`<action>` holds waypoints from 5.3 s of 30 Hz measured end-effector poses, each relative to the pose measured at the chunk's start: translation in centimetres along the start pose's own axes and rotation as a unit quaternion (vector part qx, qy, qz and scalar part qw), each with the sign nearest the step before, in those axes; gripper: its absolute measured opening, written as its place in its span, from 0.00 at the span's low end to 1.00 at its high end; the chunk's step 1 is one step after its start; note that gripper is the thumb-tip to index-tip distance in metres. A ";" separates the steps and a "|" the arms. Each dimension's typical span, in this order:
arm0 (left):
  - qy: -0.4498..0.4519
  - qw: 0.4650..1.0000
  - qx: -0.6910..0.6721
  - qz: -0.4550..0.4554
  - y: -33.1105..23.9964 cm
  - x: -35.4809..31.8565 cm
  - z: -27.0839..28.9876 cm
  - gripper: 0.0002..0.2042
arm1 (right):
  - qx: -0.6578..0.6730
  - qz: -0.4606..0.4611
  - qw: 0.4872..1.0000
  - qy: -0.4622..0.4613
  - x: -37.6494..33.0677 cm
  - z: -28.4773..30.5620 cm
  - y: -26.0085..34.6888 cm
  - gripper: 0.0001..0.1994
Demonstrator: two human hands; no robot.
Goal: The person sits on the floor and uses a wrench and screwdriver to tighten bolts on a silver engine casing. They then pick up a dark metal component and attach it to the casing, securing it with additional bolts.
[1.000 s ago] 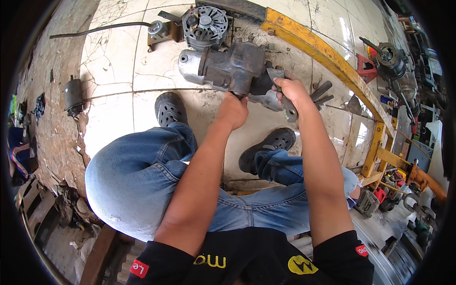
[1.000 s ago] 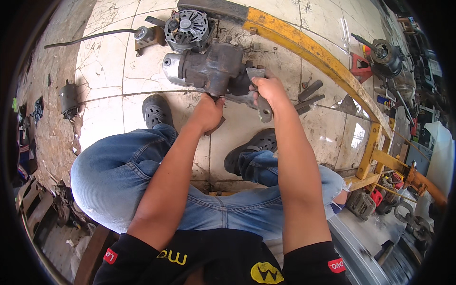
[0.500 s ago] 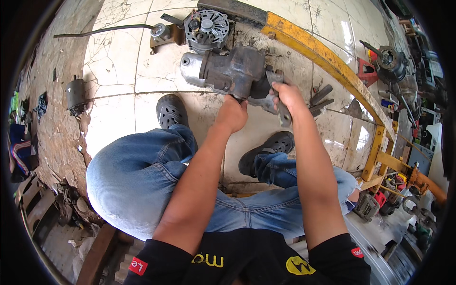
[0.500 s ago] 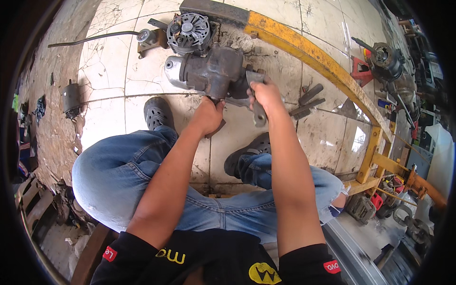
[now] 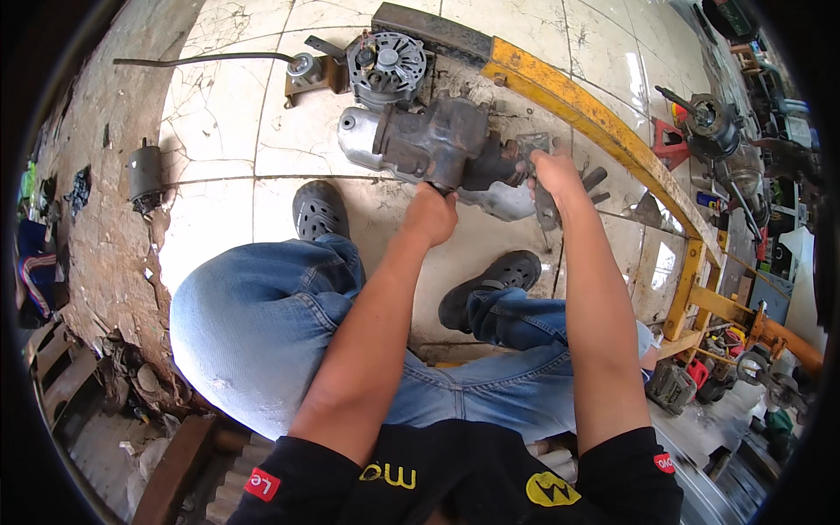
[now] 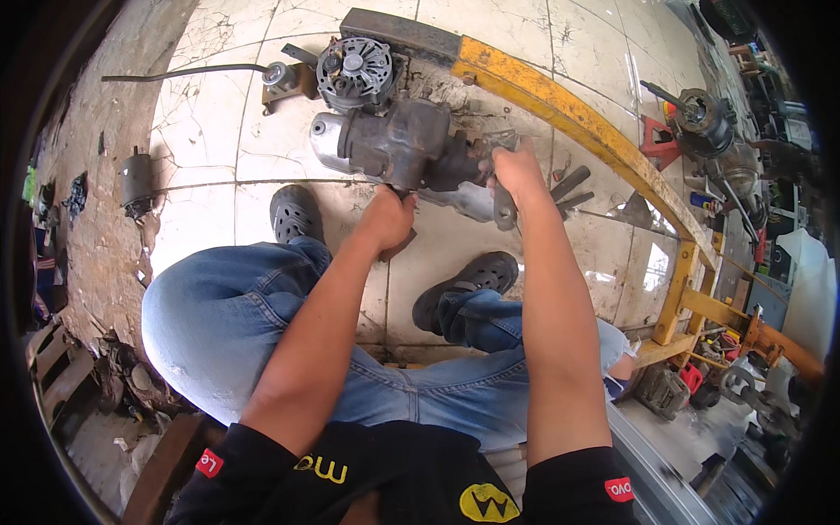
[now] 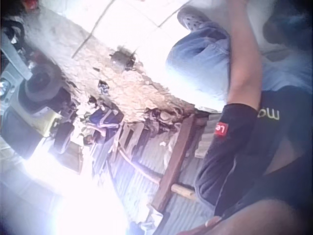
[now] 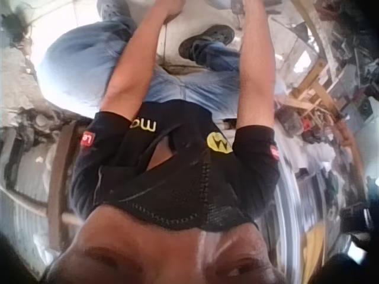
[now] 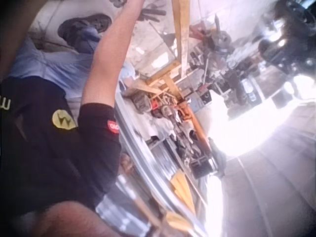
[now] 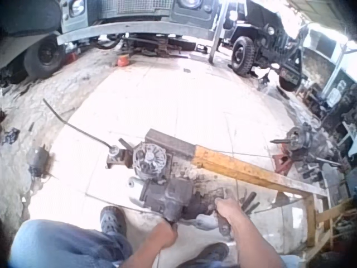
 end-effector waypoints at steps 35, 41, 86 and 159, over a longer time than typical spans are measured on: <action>0.004 1.000 -0.007 0.008 0.3 0.4 -0.1 0.26 | -0.091 0.073 0.986 -0.122 2.5 -4.1 -5.2 0.15; 0.014 1.000 0.013 0.008 0.4 0.6 -0.4 0.27 | -0.141 0.127 0.973 -0.130 1.7 -4.5 -4.4 0.15; 0.011 1.000 0.016 -0.012 0.1 0.5 -0.2 0.26 | -0.113 0.109 0.974 -0.162 0.9 -5.1 -4.2 0.14; 0.006 1.000 0.010 -0.024 0.9 1.1 -0.5 0.27 | 0.136 -0.006 0.977 -0.166 0.5 -5.0 -9.1 0.16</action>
Point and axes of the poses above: each hand's wrist, its own x-axis towards the middle knuckle, its own z-axis out of the back of the hand, y = z × x, the point moved 6 cm from there along x, towards the middle knuckle, and after that the axes turned 8 degrees about -z, right-handed, at the moved point
